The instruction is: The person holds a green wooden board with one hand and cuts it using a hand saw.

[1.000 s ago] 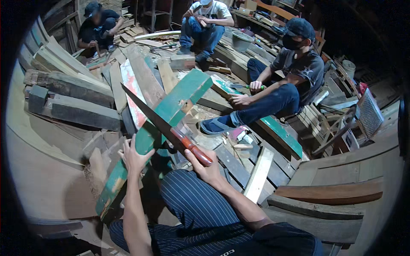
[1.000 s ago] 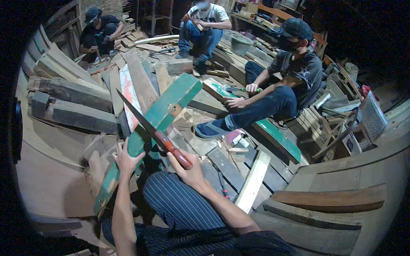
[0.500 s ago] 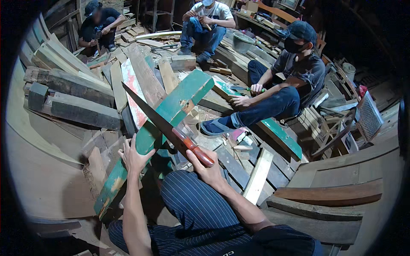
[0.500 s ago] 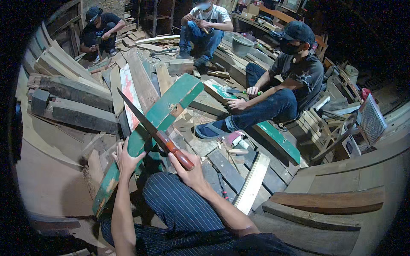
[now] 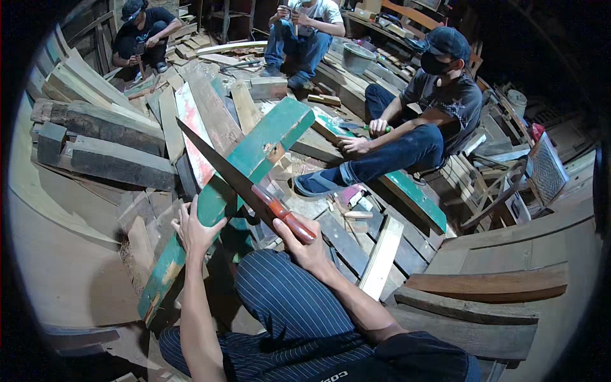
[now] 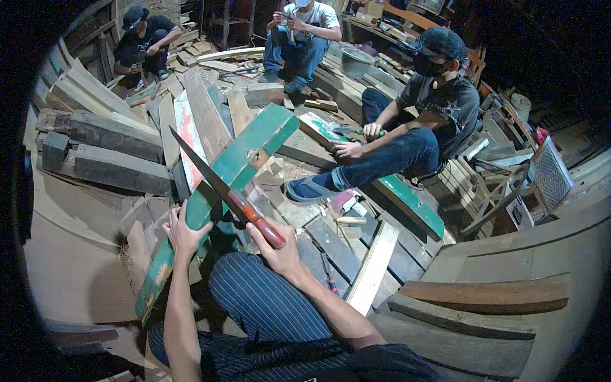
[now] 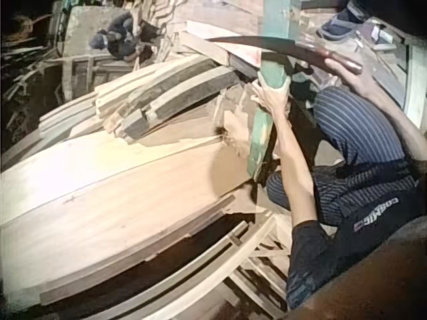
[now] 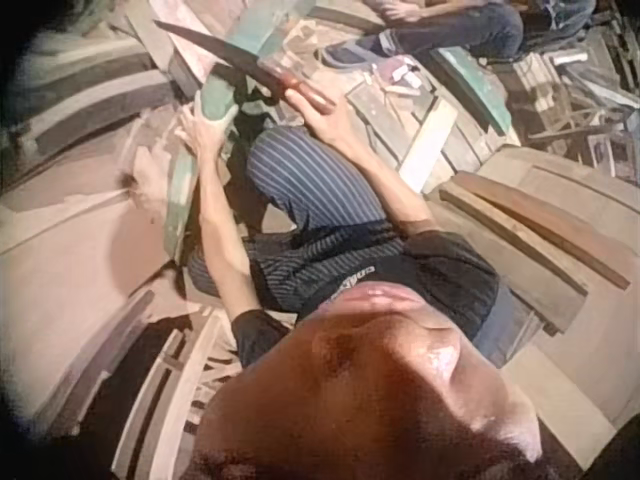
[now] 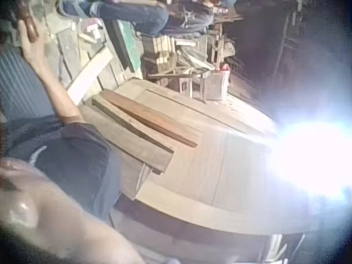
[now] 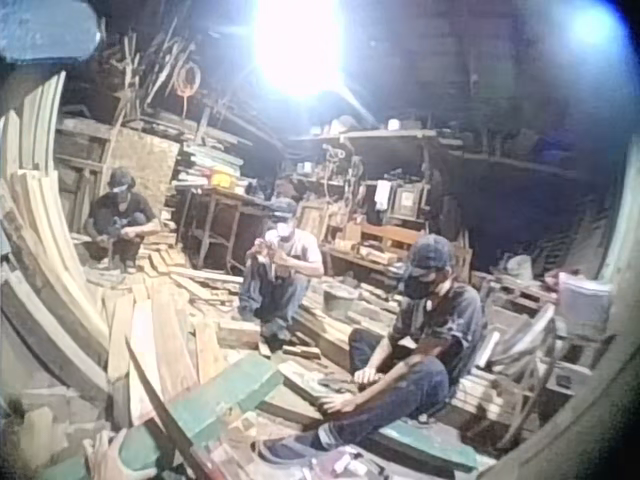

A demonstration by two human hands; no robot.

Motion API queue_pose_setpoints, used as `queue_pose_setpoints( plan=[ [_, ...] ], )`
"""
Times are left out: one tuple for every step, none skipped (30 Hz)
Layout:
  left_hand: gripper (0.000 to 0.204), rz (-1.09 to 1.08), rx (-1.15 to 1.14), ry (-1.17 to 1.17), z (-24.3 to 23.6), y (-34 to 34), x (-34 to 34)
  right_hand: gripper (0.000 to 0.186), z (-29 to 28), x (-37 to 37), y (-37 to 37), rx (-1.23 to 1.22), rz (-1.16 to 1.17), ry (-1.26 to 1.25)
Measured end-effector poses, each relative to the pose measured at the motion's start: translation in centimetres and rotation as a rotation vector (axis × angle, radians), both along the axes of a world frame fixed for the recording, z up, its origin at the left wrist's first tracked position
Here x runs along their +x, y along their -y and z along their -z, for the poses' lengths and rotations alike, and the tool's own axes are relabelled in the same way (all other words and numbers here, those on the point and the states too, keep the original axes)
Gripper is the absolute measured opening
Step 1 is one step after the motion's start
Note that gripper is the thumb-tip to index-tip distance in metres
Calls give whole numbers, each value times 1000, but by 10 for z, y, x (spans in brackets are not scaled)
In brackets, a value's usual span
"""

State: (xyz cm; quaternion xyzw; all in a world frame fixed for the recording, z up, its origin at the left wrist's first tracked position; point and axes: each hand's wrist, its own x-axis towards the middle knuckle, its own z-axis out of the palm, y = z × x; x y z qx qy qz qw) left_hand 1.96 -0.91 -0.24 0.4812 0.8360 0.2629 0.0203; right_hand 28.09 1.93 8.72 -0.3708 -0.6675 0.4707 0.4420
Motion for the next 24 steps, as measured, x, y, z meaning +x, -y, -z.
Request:
queue_pose_setpoints(
  plan=[
    [93,9,-19,18,-1,1,0,20,0,1,-1,1,-1,-3],
    [95,-4,-17,1,-1,-3,2,21,-1,2,-2,-12,-10,-4],
    [95,-4,-20,-2,0,-1,1,21,-2,3,-2,-29,-20,-7],
    [96,-4,0,-7,1,0,1,21,-2,2,-1,-32,-20,-9],
    [97,-4,20,-11,2,0,0,21,-2,1,-1,-15,-20,-6],
    [97,-16,-4,-38,2,-1,0,21,-2,1,-2,4,-19,1],
    [97,-14,-6,-37,3,-2,1,22,-1,2,-2,22,-17,9],
    [97,-8,-18,-12,4,-2,1,23,3,1,-2,-3,-14,-19],
    [97,-5,-32,11,1,0,1,23,4,2,-3,-8,-16,-18],
    [97,-6,-45,12,-3,2,3,22,4,3,-3,10,-18,-6],
    [97,-8,-50,14,-1,-3,-1,21,3,3,-5,27,-22,7],
    [97,-8,-12,-18,0,-8,-3,22,-7,1,-4,-17,-14,-11],
    [97,-9,27,-50,1,-8,-4,22,-6,0,-5,-63,-20,-16],
    [97,3,-2,-40,2,1,-4,23,-2,2,-1,-64,-20,6],
    [97,1,5,-41,-1,0,-1,23,1,2,-3,-52,-17,24],
    [97,4,-15,-21,-3,-1,1,24,3,2,-5,-50,-35,-19],
    [97,6,-35,-2,-4,-2,2,24,3,3,-8,-43,-36,-21],
    [96,-15,-4,-61,0,-3,3,24,3,3,-6,-55,-32,-27],
    [96,-20,-5,-64,2,-2,1,24,3,2,-4,-67,-28,-33],
    [97,-17,5,-68,4,-1,0,24,3,2,-3,-79,-23,-40],
    [97,-12,15,-72,6,-1,-1,24,2,2,-3,-79,-26,-41],
    [97,-13,6,-67,7,-2,-2,24,2,2,-3,-74,-23,-36],
    [97,-15,6,-68,8,-1,-3,24,1,2,-3,-69,-20,-30],
    [97,-19,11,-74,7,-2,-1,24,-1,3,-2,-93,-19,-12]
  ],
)
